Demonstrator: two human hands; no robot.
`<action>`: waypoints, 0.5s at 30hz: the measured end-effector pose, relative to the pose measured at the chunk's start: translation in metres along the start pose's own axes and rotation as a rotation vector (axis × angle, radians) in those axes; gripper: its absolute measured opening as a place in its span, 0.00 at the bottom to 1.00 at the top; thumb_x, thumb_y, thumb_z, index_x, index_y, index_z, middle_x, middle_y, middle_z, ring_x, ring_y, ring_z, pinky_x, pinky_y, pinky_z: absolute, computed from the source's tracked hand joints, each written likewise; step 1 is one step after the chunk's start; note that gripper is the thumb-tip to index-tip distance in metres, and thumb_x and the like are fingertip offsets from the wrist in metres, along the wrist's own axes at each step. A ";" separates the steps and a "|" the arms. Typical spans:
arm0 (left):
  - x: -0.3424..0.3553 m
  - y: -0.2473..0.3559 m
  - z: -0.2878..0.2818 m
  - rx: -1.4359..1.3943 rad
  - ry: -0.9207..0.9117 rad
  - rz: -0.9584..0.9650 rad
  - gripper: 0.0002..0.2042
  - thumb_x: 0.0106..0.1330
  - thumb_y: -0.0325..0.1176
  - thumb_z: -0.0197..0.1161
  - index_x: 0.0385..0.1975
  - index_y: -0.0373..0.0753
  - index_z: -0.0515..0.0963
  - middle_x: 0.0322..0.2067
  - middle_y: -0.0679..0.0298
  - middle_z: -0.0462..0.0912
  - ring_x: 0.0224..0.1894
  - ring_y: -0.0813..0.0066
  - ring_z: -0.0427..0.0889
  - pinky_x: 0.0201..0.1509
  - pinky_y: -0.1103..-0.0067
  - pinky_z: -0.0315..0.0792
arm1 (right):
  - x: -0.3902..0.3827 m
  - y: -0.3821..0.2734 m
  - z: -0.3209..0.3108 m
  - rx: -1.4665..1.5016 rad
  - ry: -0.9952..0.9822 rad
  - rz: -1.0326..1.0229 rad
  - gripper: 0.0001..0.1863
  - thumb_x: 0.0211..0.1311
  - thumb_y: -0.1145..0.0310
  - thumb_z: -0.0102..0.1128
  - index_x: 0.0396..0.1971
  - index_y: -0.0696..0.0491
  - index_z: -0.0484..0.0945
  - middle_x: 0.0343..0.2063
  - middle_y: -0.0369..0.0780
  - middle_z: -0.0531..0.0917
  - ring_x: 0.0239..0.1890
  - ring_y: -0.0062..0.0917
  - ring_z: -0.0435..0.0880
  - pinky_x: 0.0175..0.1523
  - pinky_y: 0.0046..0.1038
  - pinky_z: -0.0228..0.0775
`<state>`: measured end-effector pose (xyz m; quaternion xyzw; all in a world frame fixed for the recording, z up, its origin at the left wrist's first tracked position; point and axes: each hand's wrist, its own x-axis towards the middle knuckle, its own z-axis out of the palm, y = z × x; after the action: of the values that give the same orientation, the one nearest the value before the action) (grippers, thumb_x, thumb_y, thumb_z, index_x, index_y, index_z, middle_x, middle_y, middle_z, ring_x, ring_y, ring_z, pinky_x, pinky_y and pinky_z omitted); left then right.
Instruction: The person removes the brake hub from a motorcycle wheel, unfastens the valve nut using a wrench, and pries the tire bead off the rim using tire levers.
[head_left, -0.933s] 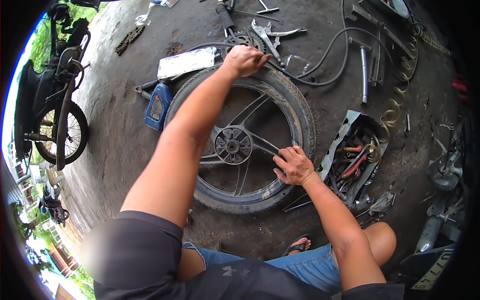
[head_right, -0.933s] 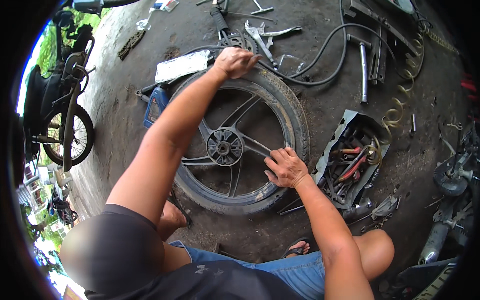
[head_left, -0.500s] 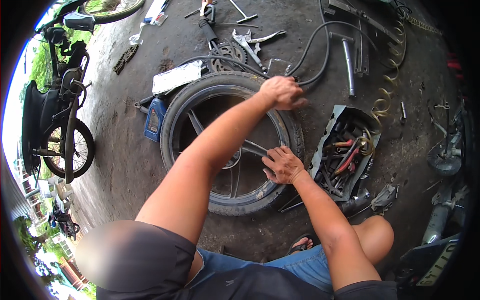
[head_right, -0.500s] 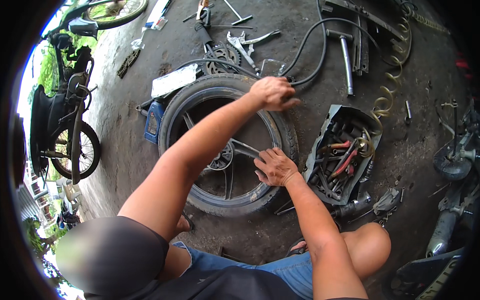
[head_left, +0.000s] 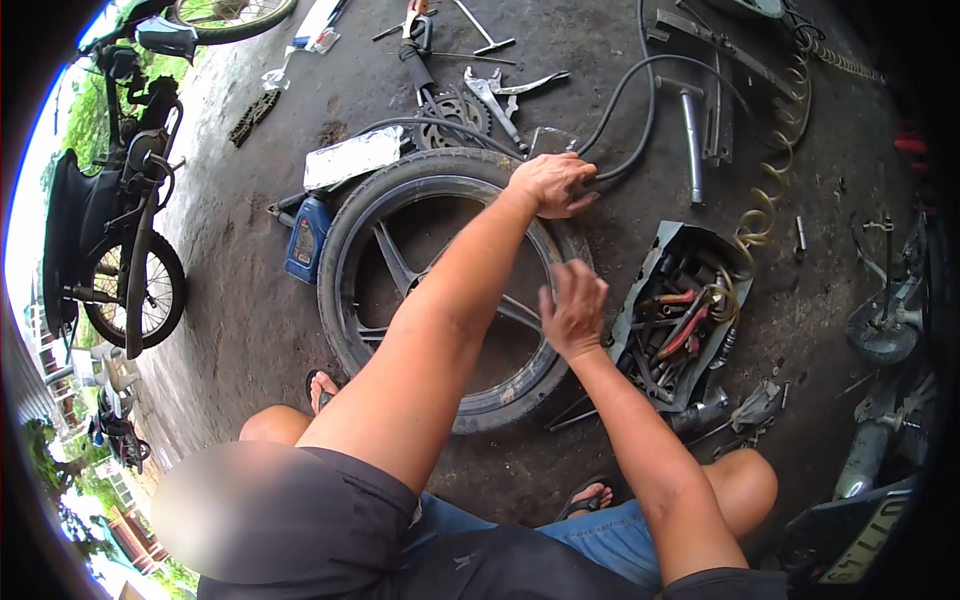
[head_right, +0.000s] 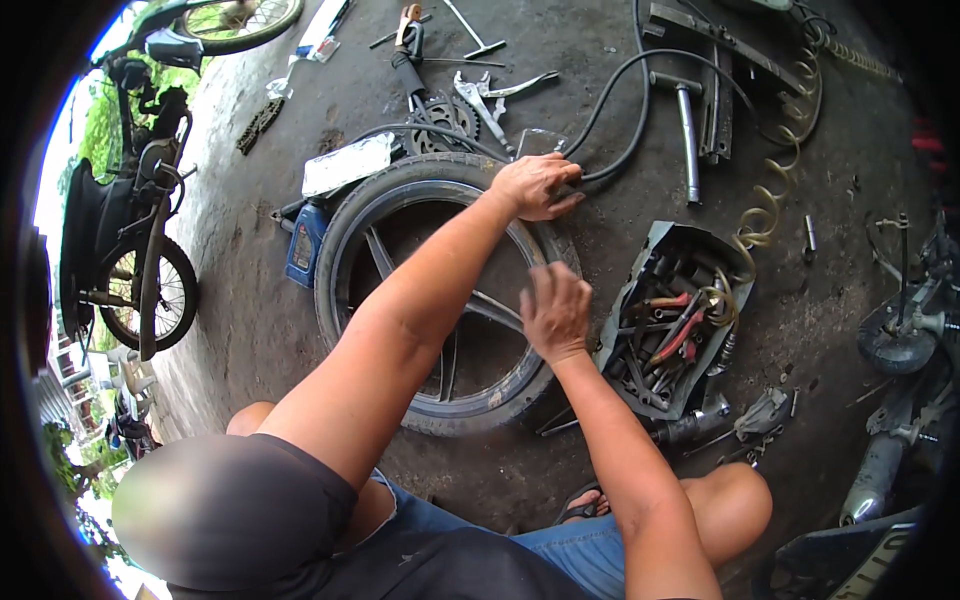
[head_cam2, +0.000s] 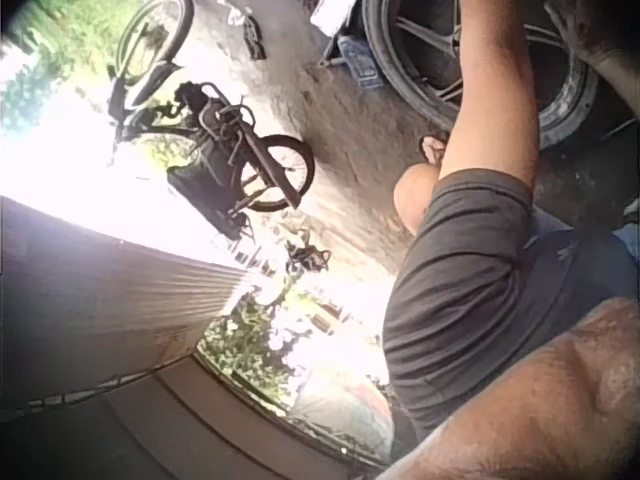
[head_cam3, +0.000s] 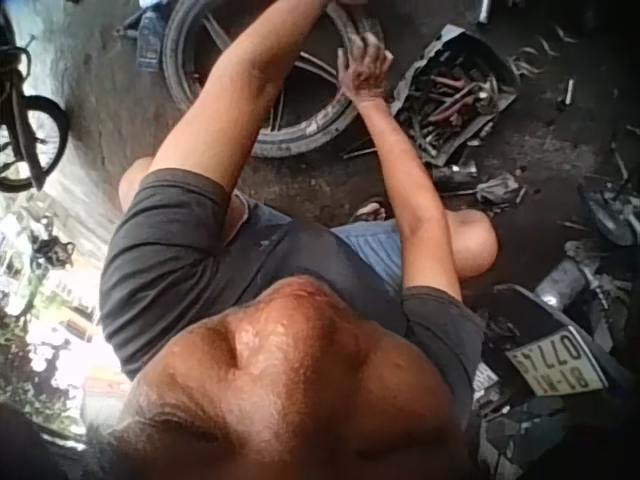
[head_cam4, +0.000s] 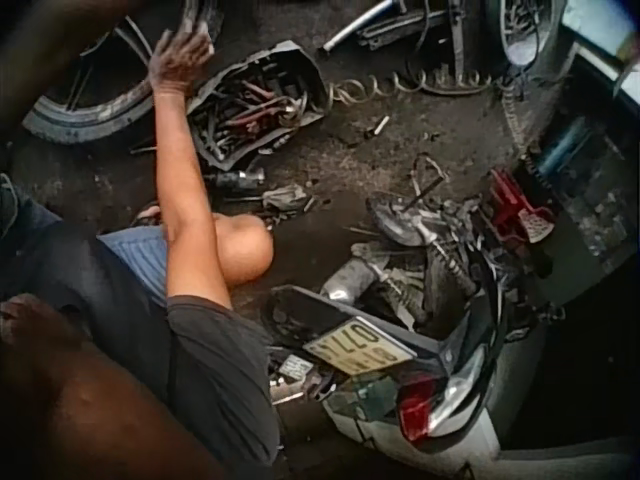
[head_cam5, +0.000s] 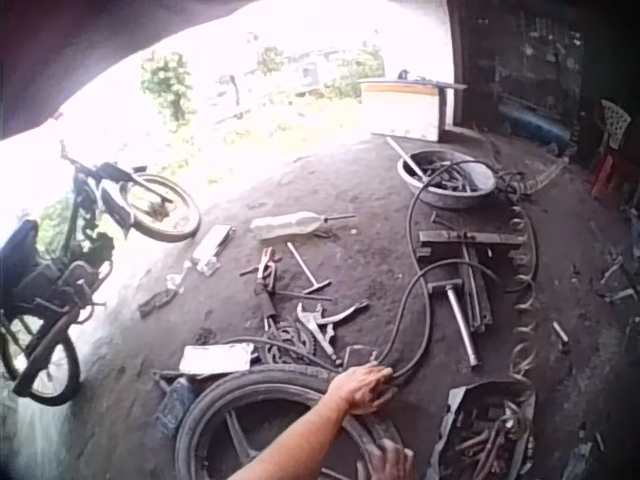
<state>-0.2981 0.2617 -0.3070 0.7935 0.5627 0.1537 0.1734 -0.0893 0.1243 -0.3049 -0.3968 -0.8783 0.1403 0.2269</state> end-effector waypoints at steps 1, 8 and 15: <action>0.001 -0.003 -0.002 0.011 -0.001 -0.006 0.16 0.69 0.47 0.65 0.42 0.40 0.76 0.36 0.56 0.81 0.48 0.52 0.82 0.52 0.63 0.78 | 0.013 0.000 0.004 0.010 0.005 -0.005 0.22 0.63 0.58 0.67 0.54 0.48 0.76 0.52 0.44 0.76 0.55 0.38 0.78 0.59 0.44 0.67; 0.004 -0.006 -0.008 -0.065 0.051 0.031 0.16 0.70 0.46 0.65 0.45 0.39 0.78 0.37 0.53 0.84 0.46 0.51 0.84 0.51 0.62 0.79 | 0.033 0.031 0.039 0.127 0.265 0.668 0.15 0.75 0.58 0.58 0.43 0.57 0.75 0.40 0.48 0.79 0.46 0.49 0.81 0.51 0.48 0.72; -0.050 -0.093 -0.056 -0.036 0.474 -0.413 0.14 0.73 0.43 0.63 0.49 0.42 0.85 0.45 0.52 0.87 0.50 0.54 0.86 0.56 0.67 0.78 | 0.027 0.037 0.041 0.115 0.264 0.607 0.12 0.76 0.61 0.57 0.39 0.56 0.77 0.38 0.47 0.79 0.44 0.48 0.81 0.47 0.45 0.73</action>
<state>-0.4168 0.2482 -0.3015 0.6012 0.7340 0.3058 0.0789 -0.1019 0.1660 -0.3483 -0.6416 -0.6737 0.1982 0.3086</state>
